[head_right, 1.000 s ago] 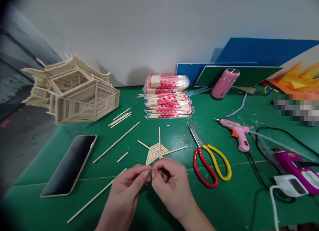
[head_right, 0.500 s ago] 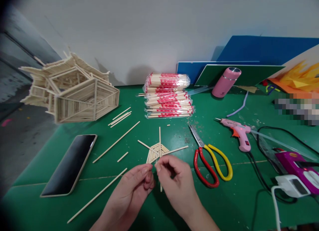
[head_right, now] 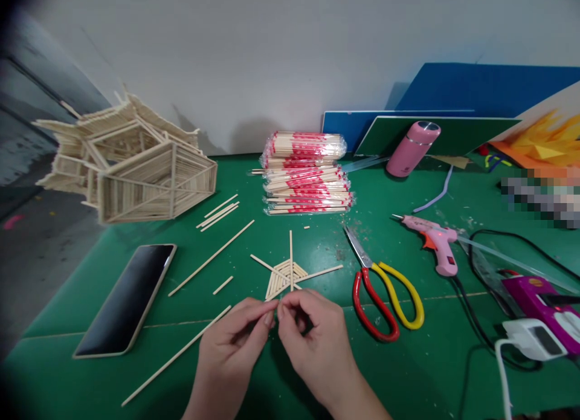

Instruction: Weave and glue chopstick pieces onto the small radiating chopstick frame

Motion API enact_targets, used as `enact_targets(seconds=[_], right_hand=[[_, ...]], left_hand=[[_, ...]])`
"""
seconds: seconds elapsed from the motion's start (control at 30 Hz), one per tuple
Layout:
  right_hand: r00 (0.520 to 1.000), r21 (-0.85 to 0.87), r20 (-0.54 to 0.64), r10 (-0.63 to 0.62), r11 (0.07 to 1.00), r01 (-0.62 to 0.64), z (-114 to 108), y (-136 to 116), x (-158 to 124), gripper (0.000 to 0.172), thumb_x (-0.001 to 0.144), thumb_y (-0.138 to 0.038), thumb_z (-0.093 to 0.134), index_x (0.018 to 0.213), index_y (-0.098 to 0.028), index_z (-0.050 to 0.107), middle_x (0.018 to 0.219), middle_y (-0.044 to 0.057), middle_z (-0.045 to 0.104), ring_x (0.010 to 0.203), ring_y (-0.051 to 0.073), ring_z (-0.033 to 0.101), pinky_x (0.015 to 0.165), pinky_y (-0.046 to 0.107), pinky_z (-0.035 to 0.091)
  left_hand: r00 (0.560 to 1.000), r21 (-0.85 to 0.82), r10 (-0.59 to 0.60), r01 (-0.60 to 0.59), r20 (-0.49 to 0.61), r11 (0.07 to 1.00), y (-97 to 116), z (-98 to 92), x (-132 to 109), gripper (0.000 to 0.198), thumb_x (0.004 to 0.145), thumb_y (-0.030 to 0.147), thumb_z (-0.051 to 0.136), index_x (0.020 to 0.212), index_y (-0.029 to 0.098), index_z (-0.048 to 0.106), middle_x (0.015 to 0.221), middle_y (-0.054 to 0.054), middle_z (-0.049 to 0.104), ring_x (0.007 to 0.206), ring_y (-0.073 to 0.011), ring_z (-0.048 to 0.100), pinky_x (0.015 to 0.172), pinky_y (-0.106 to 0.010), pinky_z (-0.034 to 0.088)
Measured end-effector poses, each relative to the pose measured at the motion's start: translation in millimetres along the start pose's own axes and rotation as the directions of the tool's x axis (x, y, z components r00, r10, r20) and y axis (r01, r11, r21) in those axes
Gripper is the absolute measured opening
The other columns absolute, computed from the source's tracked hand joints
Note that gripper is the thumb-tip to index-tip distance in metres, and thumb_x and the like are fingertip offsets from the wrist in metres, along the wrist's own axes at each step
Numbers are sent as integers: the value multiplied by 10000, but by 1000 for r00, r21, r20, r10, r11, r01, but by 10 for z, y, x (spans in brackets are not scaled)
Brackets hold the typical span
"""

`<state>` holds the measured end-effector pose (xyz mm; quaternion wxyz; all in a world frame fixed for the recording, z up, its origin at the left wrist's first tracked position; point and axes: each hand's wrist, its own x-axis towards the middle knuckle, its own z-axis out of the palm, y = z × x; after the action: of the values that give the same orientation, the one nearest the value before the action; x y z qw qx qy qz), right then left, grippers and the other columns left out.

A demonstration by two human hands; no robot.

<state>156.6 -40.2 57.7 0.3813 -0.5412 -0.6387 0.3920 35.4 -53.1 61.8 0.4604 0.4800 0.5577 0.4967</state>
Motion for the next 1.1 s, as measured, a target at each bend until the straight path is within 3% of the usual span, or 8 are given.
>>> enact_targets(seconds=[0.17,0.37,0.5,0.6,0.67,0.77,0.9,1.1], right_hand=[[999,30,-7,49,998,-49,23,-3,-3,128,756,-211,476,656,-174,546,546,-33,482,473,80,410,437,182,344],[990,140,22,136,980,-138,50,13,-2,144,755,-237,462,639,-174,520,536,-41,442,472,83,378,436,194,323],[986,248,32,164,954,-166,59,8,6,151,759,-246,460,637,-175,515,527,-43,449,469,81,368,434,193,311],[985,311,46,169,934,-175,61,6,5,159,770,-244,453,636,-174,505,543,-33,492,474,79,391,446,192,323],[983,339,63,172,923,-183,64,10,2,152,772,-238,450,640,-175,490,554,-31,492,488,81,399,458,196,328],[983,349,59,175,919,-185,66,16,4,142,773,-249,454,651,-178,469,556,-42,438,495,80,370,457,197,311],[981,389,11,191,903,-180,-50,58,-16,230,814,-309,399,618,-190,419,562,-36,402,526,93,376,479,202,324],[954,66,-13,300,952,-298,-729,380,-540,358,829,-386,348,543,-197,452,565,0,479,502,111,424,463,216,361]], left_hand=[[979,151,204,-202,7,968,-62,3,-18,246,701,115,572,876,242,690,645,-25,636,586,-135,550,564,-230,452],[974,126,225,-225,13,966,-80,-1,-28,231,700,130,581,859,252,695,649,-24,635,589,-133,543,576,-235,445],[997,-152,-73,72,-4,986,-38,36,-11,132,676,165,614,767,196,705,649,-24,610,603,-121,540,551,-209,429],[916,-483,-397,376,63,790,-1,77,29,88,615,196,669,684,146,691,585,-16,585,560,-97,510,540,-193,414],[847,-619,-510,482,150,620,16,90,59,111,571,199,702,658,134,678,523,1,558,516,-74,474,508,-173,387],[804,-698,-546,531,236,480,23,83,86,134,566,206,714,666,134,660,486,19,522,489,-63,441,494,-174,360],[794,-731,-538,542,284,415,12,73,89,146,609,220,696,703,125,636,501,22,505,488,-65,426,510,-204,351],[797,-684,-522,563,302,463,-35,74,66,183,595,239,707,630,131,563,582,12,535,515,-64,447,527,-203,339]])
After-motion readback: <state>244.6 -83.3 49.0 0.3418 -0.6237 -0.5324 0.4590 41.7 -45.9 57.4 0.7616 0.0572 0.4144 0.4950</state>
